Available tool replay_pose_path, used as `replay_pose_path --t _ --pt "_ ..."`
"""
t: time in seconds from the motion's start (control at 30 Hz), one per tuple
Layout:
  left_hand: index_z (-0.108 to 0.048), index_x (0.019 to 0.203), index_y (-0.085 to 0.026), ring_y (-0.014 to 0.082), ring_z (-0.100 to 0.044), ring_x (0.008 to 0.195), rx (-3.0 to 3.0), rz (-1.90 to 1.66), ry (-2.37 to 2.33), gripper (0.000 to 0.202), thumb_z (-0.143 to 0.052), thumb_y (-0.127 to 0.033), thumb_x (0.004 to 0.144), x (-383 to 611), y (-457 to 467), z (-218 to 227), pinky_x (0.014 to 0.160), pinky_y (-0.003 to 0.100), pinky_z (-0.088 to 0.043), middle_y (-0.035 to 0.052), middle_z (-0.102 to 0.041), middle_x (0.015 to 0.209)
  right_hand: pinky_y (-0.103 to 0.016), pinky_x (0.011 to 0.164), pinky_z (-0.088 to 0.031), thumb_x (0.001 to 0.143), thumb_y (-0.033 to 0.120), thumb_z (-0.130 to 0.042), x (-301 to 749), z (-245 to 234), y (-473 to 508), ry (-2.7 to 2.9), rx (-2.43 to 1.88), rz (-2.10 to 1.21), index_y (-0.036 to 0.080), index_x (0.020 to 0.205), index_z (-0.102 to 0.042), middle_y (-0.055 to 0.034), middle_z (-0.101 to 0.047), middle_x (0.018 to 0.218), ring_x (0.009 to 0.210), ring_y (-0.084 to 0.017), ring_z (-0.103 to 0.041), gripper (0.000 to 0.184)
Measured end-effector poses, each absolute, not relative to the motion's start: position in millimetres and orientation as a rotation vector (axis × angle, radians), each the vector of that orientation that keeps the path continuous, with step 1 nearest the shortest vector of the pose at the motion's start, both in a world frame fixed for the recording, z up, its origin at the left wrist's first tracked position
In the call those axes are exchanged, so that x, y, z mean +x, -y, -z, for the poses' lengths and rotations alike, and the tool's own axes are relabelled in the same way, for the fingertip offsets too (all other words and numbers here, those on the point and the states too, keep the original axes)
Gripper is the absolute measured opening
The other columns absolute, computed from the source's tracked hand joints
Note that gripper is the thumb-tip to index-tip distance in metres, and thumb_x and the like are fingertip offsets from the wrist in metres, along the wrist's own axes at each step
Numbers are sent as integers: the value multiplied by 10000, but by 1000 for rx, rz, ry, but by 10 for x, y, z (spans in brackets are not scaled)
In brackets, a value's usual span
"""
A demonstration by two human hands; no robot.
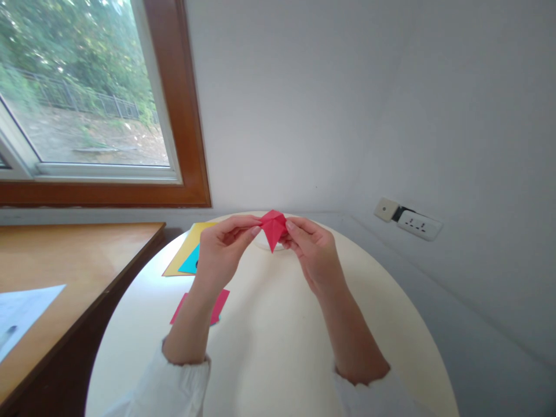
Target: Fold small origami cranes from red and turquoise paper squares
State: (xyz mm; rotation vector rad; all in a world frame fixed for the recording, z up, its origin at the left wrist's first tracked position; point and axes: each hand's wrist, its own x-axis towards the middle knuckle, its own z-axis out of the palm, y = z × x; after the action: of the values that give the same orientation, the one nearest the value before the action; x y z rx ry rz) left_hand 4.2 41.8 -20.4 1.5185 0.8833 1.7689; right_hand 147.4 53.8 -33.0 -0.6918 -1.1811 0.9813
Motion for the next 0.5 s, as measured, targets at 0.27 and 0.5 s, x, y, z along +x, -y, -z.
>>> replay_pose_path --t 0.27,0.5 --pt "-714 743 -175 183 -688 778 1464 -1887 -940 82 -704 -230 683 75 -451 224 705 273 -547 32 -744 789 -293 694 -512 797 390 -580 1431 315 -493 1305 -783 -671 204 892 -715 -53 -736 906 807 -170 -662 248" --pt "-714 739 -176 174 -681 729 1387 -1949 -939 101 -720 -249 669 88 -492 254 670 269 -547 27 -737 745 -316 737 -553 654 275 -739 1411 336 -513 1289 -673 -708 210 879 -712 -49 -740 920 841 -187 -684 237"
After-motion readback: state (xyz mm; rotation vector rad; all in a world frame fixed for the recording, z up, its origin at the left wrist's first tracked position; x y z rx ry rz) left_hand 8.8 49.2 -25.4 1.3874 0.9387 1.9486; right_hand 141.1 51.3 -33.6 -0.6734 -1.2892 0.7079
